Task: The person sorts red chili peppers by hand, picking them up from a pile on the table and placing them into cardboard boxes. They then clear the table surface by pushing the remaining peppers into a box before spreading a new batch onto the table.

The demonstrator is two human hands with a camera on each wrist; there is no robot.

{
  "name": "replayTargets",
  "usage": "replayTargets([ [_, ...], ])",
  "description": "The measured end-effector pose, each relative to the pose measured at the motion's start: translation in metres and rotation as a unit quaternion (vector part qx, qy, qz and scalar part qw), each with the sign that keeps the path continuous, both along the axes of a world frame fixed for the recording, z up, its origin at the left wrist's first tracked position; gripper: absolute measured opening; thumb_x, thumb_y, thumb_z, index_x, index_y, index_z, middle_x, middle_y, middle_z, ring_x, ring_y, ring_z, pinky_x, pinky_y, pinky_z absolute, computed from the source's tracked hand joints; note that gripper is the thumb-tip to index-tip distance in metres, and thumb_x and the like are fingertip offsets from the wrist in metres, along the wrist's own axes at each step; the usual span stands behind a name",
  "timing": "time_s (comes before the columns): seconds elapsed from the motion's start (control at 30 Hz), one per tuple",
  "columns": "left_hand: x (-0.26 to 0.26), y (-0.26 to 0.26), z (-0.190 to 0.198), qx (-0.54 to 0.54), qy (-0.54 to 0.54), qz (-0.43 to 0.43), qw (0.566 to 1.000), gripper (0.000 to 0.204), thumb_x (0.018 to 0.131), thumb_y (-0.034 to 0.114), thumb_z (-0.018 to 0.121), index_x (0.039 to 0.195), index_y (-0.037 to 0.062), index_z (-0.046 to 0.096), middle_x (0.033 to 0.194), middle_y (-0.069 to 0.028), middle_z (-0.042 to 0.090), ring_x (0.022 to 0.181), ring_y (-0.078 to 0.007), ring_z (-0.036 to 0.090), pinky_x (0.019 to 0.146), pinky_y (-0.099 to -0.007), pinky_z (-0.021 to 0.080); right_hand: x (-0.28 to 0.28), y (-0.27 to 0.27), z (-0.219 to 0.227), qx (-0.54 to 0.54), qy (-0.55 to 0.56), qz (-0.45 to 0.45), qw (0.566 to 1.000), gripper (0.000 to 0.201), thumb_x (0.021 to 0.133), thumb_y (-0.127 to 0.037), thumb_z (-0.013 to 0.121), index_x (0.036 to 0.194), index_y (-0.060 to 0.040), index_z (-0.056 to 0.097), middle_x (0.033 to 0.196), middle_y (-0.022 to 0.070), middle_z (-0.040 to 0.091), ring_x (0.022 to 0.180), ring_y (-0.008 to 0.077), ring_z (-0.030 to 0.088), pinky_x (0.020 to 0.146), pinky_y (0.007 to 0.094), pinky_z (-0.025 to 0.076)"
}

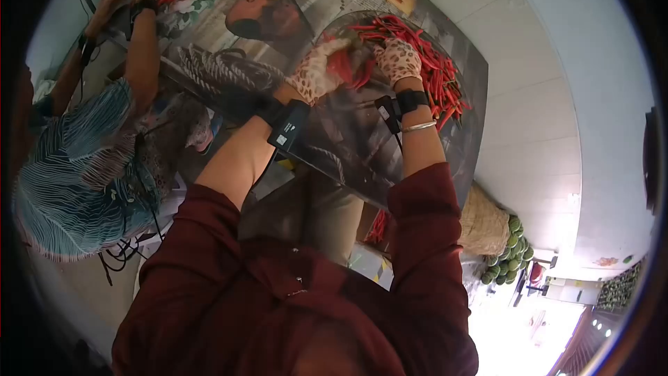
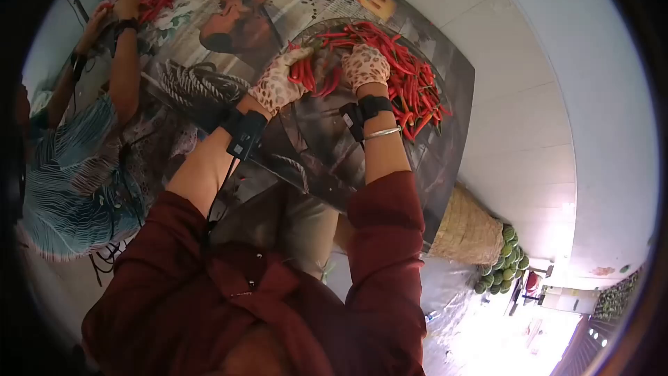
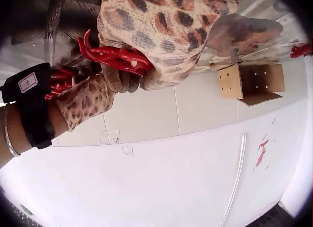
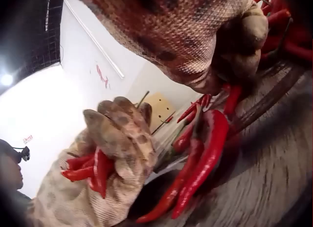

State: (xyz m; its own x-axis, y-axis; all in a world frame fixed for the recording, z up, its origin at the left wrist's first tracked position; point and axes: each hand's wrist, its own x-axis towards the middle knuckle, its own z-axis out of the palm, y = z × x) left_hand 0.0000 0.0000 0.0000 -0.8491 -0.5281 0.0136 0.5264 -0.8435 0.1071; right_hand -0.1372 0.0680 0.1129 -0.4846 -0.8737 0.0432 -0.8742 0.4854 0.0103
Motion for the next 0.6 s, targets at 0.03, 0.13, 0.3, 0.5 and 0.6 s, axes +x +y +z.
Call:
replayTargets([
  [0.03, -0.011, -0.003, -0.017, -0.231, -0.100, 0.151, 0.956, 0.026, 0.092, 0.011, 0.056, 0.115, -0.0012, 0.056, 0.103, -0.0138, 0.063, 0.090, -0.0265, 0.062, 0.075, -0.0367, 0.054, 0.003, -0.001, 0.000, -0.015, 0.006, -0.008, 1.000, 0.039, 0.084, -0.037, 0.058, 0.108, -0.0059, 0.064, 0.107, 0.0184, 0.064, 0.100, 0.0324, 0.062, 0.086, 0.0422, 0.049],
  [0.13, 0.021, 0.012, 0.024, -0.231, -0.112, 0.144, 0.956, 0.024, 0.092, 0.009, 0.055, 0.114, -0.0016, 0.057, 0.102, -0.0133, 0.063, 0.089, -0.0257, 0.062, 0.074, -0.0362, 0.054, 0.003, -0.002, -0.015, -0.050, 0.013, -0.002, 0.999, 0.034, 0.083, -0.032, 0.060, 0.103, -0.0053, 0.065, 0.103, 0.0164, 0.066, 0.097, 0.0324, 0.063, 0.083, 0.0430, 0.050],
  [0.3, 0.030, 0.019, 0.040, -0.007, 0.009, -0.034, 0.999, 0.024, 0.092, 0.009, 0.055, 0.113, -0.0017, 0.057, 0.104, -0.0140, 0.063, 0.089, -0.0244, 0.062, 0.074, -0.0356, 0.054, 0.005, 0.014, -0.005, -0.058, -0.001, 0.024, 0.998, 0.034, 0.080, -0.029, 0.061, 0.104, -0.0059, 0.065, 0.103, 0.0147, 0.066, 0.097, 0.0329, 0.063, 0.083, 0.0433, 0.050],
  [0.5, 0.027, 0.018, 0.048, -0.002, -0.036, 0.016, 0.999, 0.024, 0.092, 0.008, 0.055, 0.112, -0.0050, 0.056, 0.105, -0.0147, 0.063, 0.085, -0.0252, 0.063, 0.075, -0.0350, 0.055, 0.010, 0.052, 0.001, -0.010, -0.052, 0.044, 0.998, 0.044, 0.079, -0.025, 0.063, 0.118, -0.0060, 0.062, 0.112, 0.0166, 0.064, 0.103, 0.0317, 0.061, 0.091, 0.0391, 0.047],
  [0.6, 0.028, 0.016, 0.045, 0.006, -0.037, 0.002, 0.999, 0.024, 0.092, 0.008, 0.055, 0.111, -0.0066, 0.056, 0.105, -0.0157, 0.063, 0.086, -0.0266, 0.064, 0.075, -0.0354, 0.055, 0.004, 0.065, 0.013, -0.020, -0.139, 0.054, 0.989, 0.036, 0.078, -0.024, 0.062, 0.109, -0.0052, 0.066, 0.105, 0.0160, 0.066, 0.100, 0.0311, 0.063, 0.088, 0.0379, 0.048],
])
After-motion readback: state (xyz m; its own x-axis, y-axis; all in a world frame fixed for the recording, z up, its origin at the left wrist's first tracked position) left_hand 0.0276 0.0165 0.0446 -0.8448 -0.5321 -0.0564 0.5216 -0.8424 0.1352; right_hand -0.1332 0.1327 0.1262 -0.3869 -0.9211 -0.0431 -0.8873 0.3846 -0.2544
